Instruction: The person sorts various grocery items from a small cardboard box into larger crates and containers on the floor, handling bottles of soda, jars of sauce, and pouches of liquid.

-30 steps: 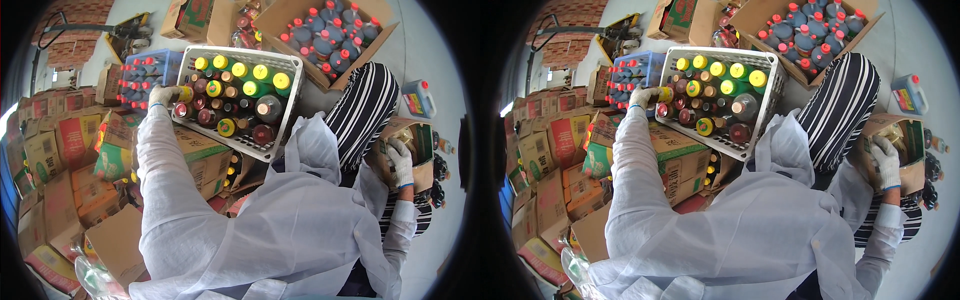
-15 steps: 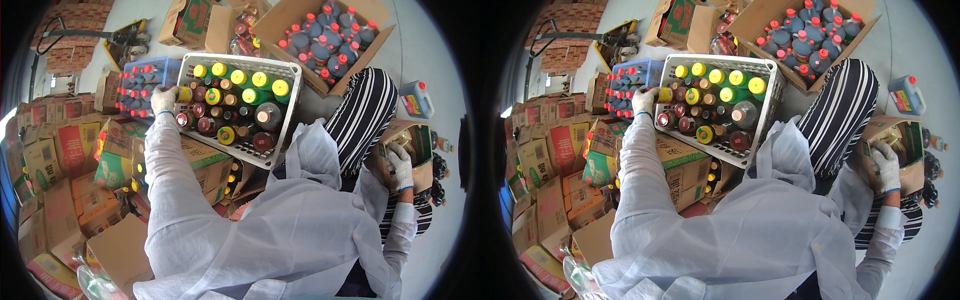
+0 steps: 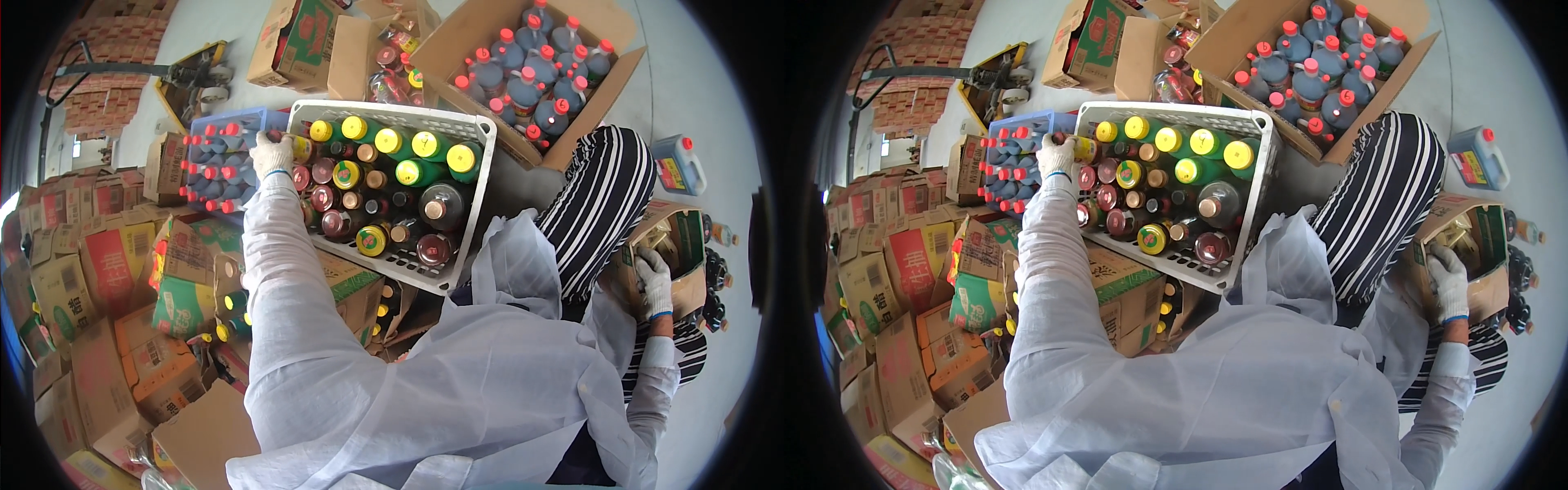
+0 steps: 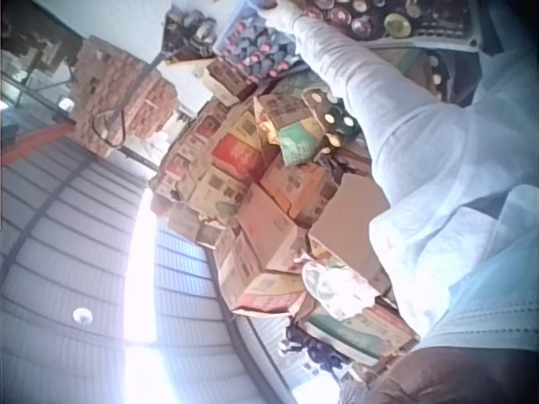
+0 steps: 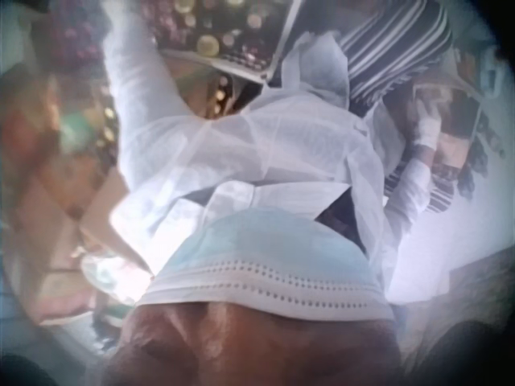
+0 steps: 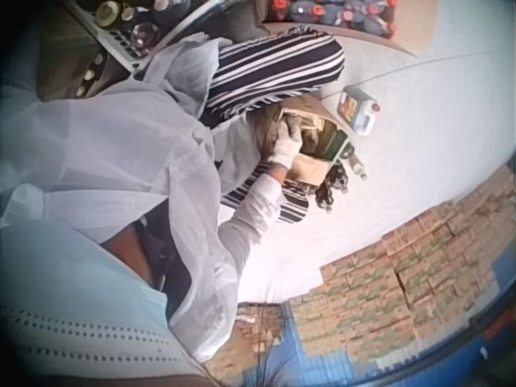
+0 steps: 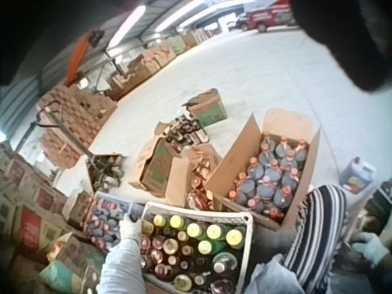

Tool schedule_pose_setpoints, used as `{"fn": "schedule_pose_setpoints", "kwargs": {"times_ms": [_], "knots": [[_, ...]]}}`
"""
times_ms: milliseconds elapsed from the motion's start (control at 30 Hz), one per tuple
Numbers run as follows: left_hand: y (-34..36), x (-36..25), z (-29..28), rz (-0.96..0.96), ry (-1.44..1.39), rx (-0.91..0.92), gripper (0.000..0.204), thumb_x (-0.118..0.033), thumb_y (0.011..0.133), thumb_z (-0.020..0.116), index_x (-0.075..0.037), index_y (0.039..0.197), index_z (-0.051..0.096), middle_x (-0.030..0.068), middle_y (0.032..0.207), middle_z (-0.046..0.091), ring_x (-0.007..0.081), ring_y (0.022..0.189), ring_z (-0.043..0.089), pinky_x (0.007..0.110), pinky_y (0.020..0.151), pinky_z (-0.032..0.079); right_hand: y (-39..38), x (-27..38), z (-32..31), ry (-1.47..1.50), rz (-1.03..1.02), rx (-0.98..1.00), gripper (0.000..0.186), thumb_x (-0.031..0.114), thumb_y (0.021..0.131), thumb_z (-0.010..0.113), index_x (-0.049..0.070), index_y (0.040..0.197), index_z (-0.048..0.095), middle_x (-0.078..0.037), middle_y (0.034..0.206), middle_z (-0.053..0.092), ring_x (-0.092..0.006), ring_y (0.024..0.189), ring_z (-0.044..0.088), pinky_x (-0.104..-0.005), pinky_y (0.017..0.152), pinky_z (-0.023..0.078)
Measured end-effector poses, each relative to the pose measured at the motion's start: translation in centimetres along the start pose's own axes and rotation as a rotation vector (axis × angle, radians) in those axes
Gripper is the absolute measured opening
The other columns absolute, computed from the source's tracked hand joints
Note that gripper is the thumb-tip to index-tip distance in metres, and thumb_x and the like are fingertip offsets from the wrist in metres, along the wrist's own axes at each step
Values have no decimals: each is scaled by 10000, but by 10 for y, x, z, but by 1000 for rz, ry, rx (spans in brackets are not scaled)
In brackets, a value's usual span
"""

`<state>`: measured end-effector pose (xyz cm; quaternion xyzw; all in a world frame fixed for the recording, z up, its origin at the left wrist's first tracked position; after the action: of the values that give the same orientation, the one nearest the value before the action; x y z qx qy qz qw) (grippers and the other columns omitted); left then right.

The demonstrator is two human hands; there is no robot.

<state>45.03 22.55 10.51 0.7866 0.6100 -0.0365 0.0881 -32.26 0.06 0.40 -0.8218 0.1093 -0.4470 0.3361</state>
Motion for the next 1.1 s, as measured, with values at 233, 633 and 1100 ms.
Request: {"fn": "schedule_pose_setpoints", "kwargs": {"times_ms": [233,633,1100], "knots": [[27,11,14,-91,-147,66,734,-398,691,760,-150,1333,505,255,1263,501,384,1120,564,421,952,466,1,-4,1,-55,-39,-72,294,149,883,606,38,1154,640,36,779,599,-30,519,415,-187,471,352],[-24,6,-32,-228,-222,281,671,-290,631,831,64,1125,547,203,1032,642,269,825,675,353,584,584,-3,6,3,-44,2,-42,284,169,880,610,38,1128,646,47,749,575,-31,515,399,-188,463,327],[-63,12,-40,-150,-190,1065,564,-177,692,776,-20,1184,551,163,1006,638,281,799,653,397,594,577,2,16,6,-323,-397,49,294,116,886,585,-46,1129,621,-162,1076,675,-220,1029,625,-298,921,455]]}}
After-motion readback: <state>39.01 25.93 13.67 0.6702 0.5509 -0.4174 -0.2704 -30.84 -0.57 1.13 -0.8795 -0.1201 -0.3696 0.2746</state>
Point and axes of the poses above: each hand's wrist, its own y-axis towards the middle knuckle, its own z-axis out of the palm, x = y × z, the point moved 4 cm from there along y, towards the middle knuckle
